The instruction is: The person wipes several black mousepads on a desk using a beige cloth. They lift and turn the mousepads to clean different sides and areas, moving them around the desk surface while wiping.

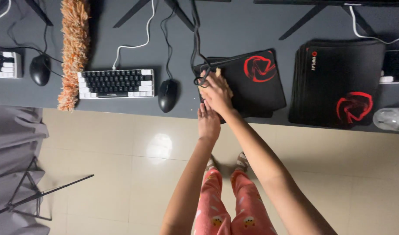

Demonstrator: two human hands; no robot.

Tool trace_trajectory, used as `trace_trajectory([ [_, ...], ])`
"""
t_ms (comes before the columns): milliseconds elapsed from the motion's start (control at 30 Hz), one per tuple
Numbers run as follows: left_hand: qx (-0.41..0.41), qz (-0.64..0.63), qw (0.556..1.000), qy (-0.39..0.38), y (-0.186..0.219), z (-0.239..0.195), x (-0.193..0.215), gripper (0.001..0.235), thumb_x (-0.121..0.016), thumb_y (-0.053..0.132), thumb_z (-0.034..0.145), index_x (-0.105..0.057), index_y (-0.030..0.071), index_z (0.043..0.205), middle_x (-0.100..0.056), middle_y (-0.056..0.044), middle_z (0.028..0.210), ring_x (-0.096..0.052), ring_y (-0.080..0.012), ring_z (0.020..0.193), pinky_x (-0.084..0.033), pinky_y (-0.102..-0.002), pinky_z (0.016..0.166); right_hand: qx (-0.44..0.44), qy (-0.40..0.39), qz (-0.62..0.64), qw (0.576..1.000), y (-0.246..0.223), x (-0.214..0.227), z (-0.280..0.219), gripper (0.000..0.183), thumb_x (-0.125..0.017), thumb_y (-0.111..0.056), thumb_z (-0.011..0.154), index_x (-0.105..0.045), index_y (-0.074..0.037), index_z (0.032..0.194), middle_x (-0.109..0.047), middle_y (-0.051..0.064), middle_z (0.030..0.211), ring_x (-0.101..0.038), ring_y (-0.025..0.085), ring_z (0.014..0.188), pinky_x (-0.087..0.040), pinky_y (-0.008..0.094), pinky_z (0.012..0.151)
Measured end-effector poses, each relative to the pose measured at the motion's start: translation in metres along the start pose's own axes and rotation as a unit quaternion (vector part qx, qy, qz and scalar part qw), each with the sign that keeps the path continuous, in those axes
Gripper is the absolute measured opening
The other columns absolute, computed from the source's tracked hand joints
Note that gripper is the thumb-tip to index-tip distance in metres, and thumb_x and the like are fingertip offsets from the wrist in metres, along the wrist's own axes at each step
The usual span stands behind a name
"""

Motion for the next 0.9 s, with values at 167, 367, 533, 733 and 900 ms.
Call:
trace_trajectory([
  [167, 0.034, -0.108, 0.993, 0.032, 0.010, -0.015, 0.056, 0.092, -0.060, 0.049, 0.093, -0.029, -0.016, 0.151, -0.027, -0.035, 0.159, -0.025, -0.0476, 0.150, -0.023, -0.055, 0.121, 0.005, -0.029, 0.053, 0.998, 0.005, 0.051, -0.048, 0.044, -0.077, -0.013, 0.086, -0.069, -0.008, 0.130, -0.057, 0.012, 0.149, -0.057, 0.035, 0.135, -0.043, 0.051, 0.116],
  [367, 0.062, -0.115, 0.991, 0.010, 0.020, -0.012, 0.065, 0.105, -0.065, 0.058, 0.089, -0.025, -0.018, 0.150, -0.022, -0.037, 0.160, -0.021, -0.0489, 0.150, -0.021, -0.055, 0.122, -0.073, -0.009, -0.047, 0.996, 0.059, 0.104, -0.076, 0.041, -0.076, -0.016, 0.091, -0.070, -0.010, 0.130, -0.057, 0.014, 0.149, -0.057, 0.037, 0.134, -0.039, 0.056, 0.116],
  [533, 0.074, -0.099, 0.992, 0.006, 0.028, -0.013, 0.069, 0.104, -0.065, 0.055, 0.090, -0.024, -0.019, 0.151, -0.020, -0.037, 0.160, -0.019, -0.0497, 0.150, -0.021, -0.055, 0.122, -0.102, 0.036, -0.118, 0.987, 0.132, 0.107, -0.060, 0.039, -0.078, -0.024, 0.094, -0.069, -0.016, 0.132, -0.056, 0.014, 0.151, -0.056, 0.039, 0.133, -0.040, 0.058, 0.117],
  [733, 0.107, -0.178, 0.976, 0.070, 0.053, -0.036, 0.077, 0.092, -0.067, 0.045, 0.092, -0.028, -0.012, 0.153, -0.019, -0.031, 0.165, -0.017, -0.0451, 0.154, -0.026, -0.058, 0.118, -0.190, 0.045, -0.166, 0.966, 0.151, 0.101, -0.052, 0.057, -0.083, -0.029, 0.084, -0.062, -0.017, 0.136, -0.051, 0.022, 0.148, -0.055, 0.047, 0.125, -0.047, 0.055, 0.099],
  [900, 0.106, -0.281, 0.944, 0.135, 0.065, -0.052, 0.071, 0.086, -0.074, 0.029, 0.086, -0.033, -0.008, 0.152, -0.028, -0.031, 0.161, -0.026, -0.0476, 0.148, -0.032, -0.053, 0.117, -0.376, -0.024, -0.109, 0.920, 0.170, 0.098, -0.055, 0.050, -0.087, -0.032, 0.077, -0.063, -0.018, 0.119, -0.056, 0.024, 0.120, -0.055, 0.044, 0.111, -0.049, 0.051, 0.095],
])
Point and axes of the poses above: each hand's wrist, its own z-axis towards the middle knuckle, its own x-axis out of the back of the hand, y = z × x, the point moved 1 cm from there along z, towards the middle knuckle
